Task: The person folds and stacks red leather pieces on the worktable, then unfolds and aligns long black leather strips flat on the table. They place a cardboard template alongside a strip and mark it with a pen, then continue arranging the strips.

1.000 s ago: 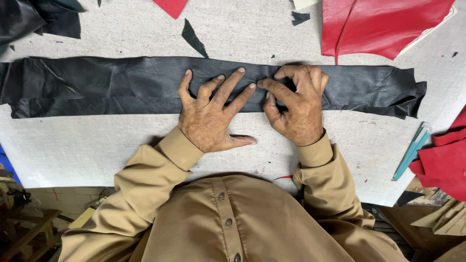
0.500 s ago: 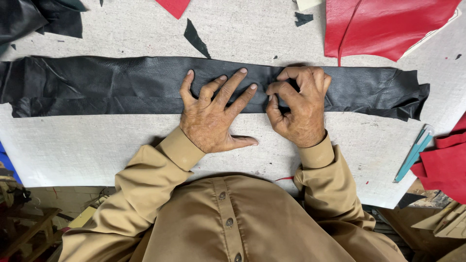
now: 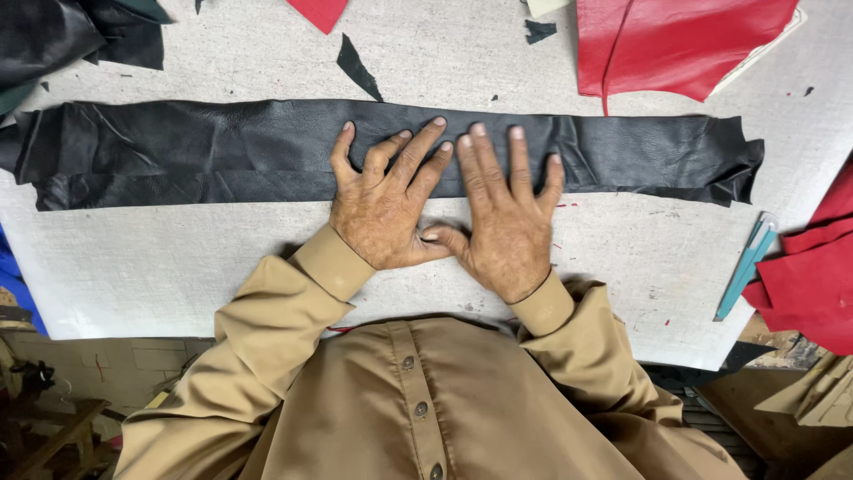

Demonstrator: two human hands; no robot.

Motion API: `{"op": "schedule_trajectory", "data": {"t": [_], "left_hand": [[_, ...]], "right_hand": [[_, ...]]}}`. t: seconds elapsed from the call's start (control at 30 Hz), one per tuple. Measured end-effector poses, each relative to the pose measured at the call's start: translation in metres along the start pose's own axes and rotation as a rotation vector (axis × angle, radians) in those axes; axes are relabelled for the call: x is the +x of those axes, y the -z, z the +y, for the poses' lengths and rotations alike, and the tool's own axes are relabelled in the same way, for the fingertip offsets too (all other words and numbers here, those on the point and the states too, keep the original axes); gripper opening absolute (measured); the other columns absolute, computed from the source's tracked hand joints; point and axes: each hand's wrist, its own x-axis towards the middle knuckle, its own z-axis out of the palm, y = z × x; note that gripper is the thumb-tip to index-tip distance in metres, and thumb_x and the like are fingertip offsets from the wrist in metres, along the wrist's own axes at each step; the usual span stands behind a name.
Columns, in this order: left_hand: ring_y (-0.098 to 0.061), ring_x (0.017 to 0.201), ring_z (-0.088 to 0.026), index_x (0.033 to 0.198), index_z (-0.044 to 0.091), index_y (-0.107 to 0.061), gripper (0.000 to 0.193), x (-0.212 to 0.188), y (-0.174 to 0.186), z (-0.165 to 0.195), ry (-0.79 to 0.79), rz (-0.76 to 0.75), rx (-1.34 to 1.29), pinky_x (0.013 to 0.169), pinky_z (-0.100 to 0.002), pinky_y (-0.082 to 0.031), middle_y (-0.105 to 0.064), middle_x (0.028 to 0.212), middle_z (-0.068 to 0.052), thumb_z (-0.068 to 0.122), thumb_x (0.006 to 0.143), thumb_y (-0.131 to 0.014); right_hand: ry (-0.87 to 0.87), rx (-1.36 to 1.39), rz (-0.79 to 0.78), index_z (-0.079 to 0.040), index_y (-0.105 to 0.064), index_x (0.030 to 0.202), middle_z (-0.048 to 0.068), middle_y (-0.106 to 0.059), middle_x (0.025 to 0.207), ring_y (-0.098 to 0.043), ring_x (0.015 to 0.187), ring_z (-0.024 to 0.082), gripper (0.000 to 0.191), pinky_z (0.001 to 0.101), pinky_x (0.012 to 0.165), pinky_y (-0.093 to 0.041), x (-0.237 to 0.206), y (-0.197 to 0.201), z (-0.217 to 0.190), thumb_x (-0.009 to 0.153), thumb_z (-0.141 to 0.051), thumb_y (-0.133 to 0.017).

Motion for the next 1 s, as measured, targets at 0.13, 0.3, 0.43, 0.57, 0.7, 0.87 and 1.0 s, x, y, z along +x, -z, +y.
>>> {"op": "schedule_trajectory", "data": {"t": [0.13,0.3,0.43,0.57,0.7,0.87,1.0], "left_hand": [[-0.042,0.133,-0.031,0.143,-0.001,-0.057,0.117,0.000,0.001,0.000,-0.006,0.017,-0.018,0.112,-0.072,-0.012,-0.033,0.164,-0.007,0.094,0.075,-0.056],[-0.041,0.133,-0.028,0.139,-0.004,-0.057,0.113,0.001,0.005,0.001,0.027,0.028,-0.037,0.116,-0.071,-0.012,-0.033,0.166,-0.010,0.092,0.079,-0.060],[-0.039,0.129,-0.031,0.132,-0.007,-0.058,0.122,0.002,0.007,0.003,0.043,0.007,-0.087,0.111,-0.073,-0.012,-0.033,0.159,-0.013,0.094,0.064,-0.065],[-0.038,0.132,-0.029,0.134,-0.005,-0.058,0.120,0.002,0.009,0.004,0.019,0.050,-0.033,0.113,-0.070,-0.011,-0.033,0.162,-0.012,0.091,0.064,-0.070],[-0.038,0.133,-0.029,0.136,-0.005,-0.057,0.119,0.002,0.012,0.002,0.024,0.020,-0.047,0.114,-0.069,-0.010,-0.033,0.163,-0.012,0.089,0.064,-0.071],[-0.037,0.135,-0.033,0.133,-0.006,-0.057,0.113,0.002,0.011,0.002,0.027,0.073,-0.190,0.113,-0.069,-0.010,-0.034,0.158,-0.014,0.086,0.068,-0.071],[-0.040,0.142,-0.035,0.142,0.003,-0.058,0.076,-0.005,0.020,-0.016,0.119,0.164,-0.397,0.119,-0.058,-0.022,-0.041,0.161,-0.014,0.066,0.097,-0.064]], "right_hand": [[-0.134,0.008,0.080,0.001,-0.033,0.160,0.021,-0.030,0.168,-0.019,0.155,0.046,0.108,0.0743,0.117,-0.003,-0.005,-0.006,0.004,0.092,-0.080,-0.049],[0.086,-0.027,-0.048,-0.008,-0.035,0.163,0.011,-0.035,0.171,-0.022,0.160,0.036,0.108,0.0717,0.125,-0.002,0.001,0.002,-0.010,0.083,-0.080,-0.046],[-0.170,-0.083,0.069,-0.002,-0.034,0.163,0.015,-0.032,0.169,-0.017,0.157,0.042,0.107,0.0747,0.119,-0.001,-0.001,0.020,0.012,0.092,-0.082,-0.046],[-0.086,-0.104,0.129,-0.008,-0.034,0.164,0.013,-0.033,0.170,-0.016,0.158,0.041,0.104,0.0739,0.120,0.001,-0.004,0.010,0.008,0.092,-0.083,-0.037],[0.009,-0.011,0.031,-0.014,-0.036,0.162,0.008,-0.034,0.168,-0.015,0.155,0.040,0.110,0.0739,0.116,0.003,-0.002,-0.003,-0.002,0.083,-0.089,-0.025],[-0.434,-0.180,0.228,0.004,-0.039,0.159,0.023,-0.034,0.168,-0.015,0.153,0.052,0.097,0.0745,0.114,-0.005,-0.028,0.027,0.084,0.104,-0.075,-0.043],[-0.397,0.056,0.418,0.007,-0.050,0.152,0.032,-0.046,0.160,-0.040,0.148,0.053,0.057,0.0558,0.125,-0.034,-0.058,0.030,0.123,0.111,-0.031,-0.063]]}}
